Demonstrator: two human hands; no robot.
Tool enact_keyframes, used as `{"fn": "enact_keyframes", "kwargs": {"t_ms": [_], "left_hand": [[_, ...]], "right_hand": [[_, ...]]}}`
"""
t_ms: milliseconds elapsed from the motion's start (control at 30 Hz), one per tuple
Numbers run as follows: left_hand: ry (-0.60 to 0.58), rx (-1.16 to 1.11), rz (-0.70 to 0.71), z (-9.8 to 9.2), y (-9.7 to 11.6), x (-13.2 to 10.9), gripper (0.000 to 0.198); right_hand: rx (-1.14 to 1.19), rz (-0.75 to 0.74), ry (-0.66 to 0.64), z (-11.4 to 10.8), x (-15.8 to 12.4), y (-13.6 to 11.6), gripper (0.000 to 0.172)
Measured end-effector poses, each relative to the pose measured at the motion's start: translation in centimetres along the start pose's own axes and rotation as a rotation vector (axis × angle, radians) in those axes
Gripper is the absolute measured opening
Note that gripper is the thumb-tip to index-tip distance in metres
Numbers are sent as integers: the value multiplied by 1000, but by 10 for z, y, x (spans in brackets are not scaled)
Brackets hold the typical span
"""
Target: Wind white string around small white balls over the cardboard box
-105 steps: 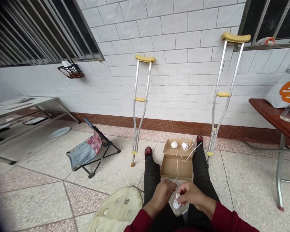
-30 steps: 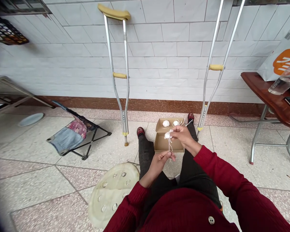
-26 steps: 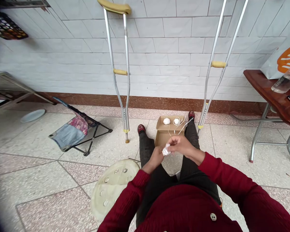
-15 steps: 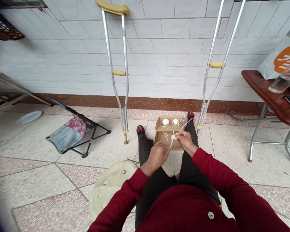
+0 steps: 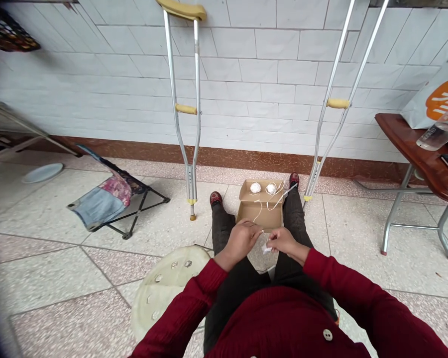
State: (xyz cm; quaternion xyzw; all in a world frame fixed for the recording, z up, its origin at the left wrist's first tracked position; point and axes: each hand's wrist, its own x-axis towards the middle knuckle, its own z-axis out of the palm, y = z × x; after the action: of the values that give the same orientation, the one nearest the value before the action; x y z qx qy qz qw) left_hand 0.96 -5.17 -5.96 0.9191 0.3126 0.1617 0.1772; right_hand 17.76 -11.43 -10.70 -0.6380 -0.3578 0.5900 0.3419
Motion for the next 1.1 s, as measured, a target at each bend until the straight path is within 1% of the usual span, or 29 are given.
{"fn": "enact_keyframes", "kwargs": {"t_ms": [67, 133, 167, 200, 233, 267, 333, 400, 433, 500, 567, 633, 667, 700, 767, 833, 867, 933, 1000, 1033, 1067, 1100], "left_hand": [[-11, 60, 2, 4, 11, 0, 25], [-13, 65, -63, 9, 18, -3, 26], [-16, 44, -105, 12, 18, -6, 27], [-24, 10, -141, 14, 18, -9, 27], [-37, -31, -163, 16, 16, -12, 28], [-54, -73, -172, 18, 12, -15, 28], [-79, -129, -170, 20, 3, -19, 28], [-93, -141, -150, 19, -6, -21, 28], [-93, -132, -134, 17, -10, -21, 28], [-69, -95, -104, 11, -13, -18, 28], [-20, -39, -94, 2, -10, -14, 28], [25, 31, -86, -6, -1, -9, 27], [34, 68, -73, -9, 5, -8, 27], [34, 104, -57, -11, 12, -8, 27], [23, 150, -43, -12, 23, -11, 28], [30, 120, -86, -11, 31, -17, 30], [44, 69, -122, -11, 33, -21, 31], [62, -95, -166, -11, 35, -28, 33], [51, -280, -148, -10, 34, -33, 35], [35, -357, -130, -10, 33, -33, 35], [20, -412, -120, -9, 30, -33, 35], [8, -444, -122, -8, 27, -32, 36]], "right_hand": [[62, -82, 163, -2, 22, -8, 15], [184, -198, 296, -2, 36, -27, 14], [254, -250, 330, -2, 38, -37, 14], [319, -287, 338, -1, 36, -47, 14], [367, -313, 316, 0, 31, -55, 13], [390, -334, 262, 1, 22, -61, 13], [354, -336, 80, 2, -1, -65, 13], [234, -284, -119, 1, -25, -61, 14], [167, -249, -193, 0, -36, -56, 13], [53, -204, -260, -3, -51, -46, 11], [-13, -181, -285, -6, -52, -36, 10], [-67, -151, -297, -8, -41, -28, 11], [-94, -142, -274, -9, -32, -25, 11], [-110, -146, -218, -10, -22, -24, 10], [-59, -191, -18, -12, -3, -29, 10], [94, -262, 164, -13, 8, -43, 12], [177, -306, 211, -13, 9, -54, 13], [294, -412, 225, -11, 2, -77, 14], [359, -506, 201, -7, -15, -97, 14], [378, -524, 176, -5, -24, -104, 13], [380, -513, 124, -3, -34, -107, 13], [354, -472, 41, -1, -44, -107, 12]]}}
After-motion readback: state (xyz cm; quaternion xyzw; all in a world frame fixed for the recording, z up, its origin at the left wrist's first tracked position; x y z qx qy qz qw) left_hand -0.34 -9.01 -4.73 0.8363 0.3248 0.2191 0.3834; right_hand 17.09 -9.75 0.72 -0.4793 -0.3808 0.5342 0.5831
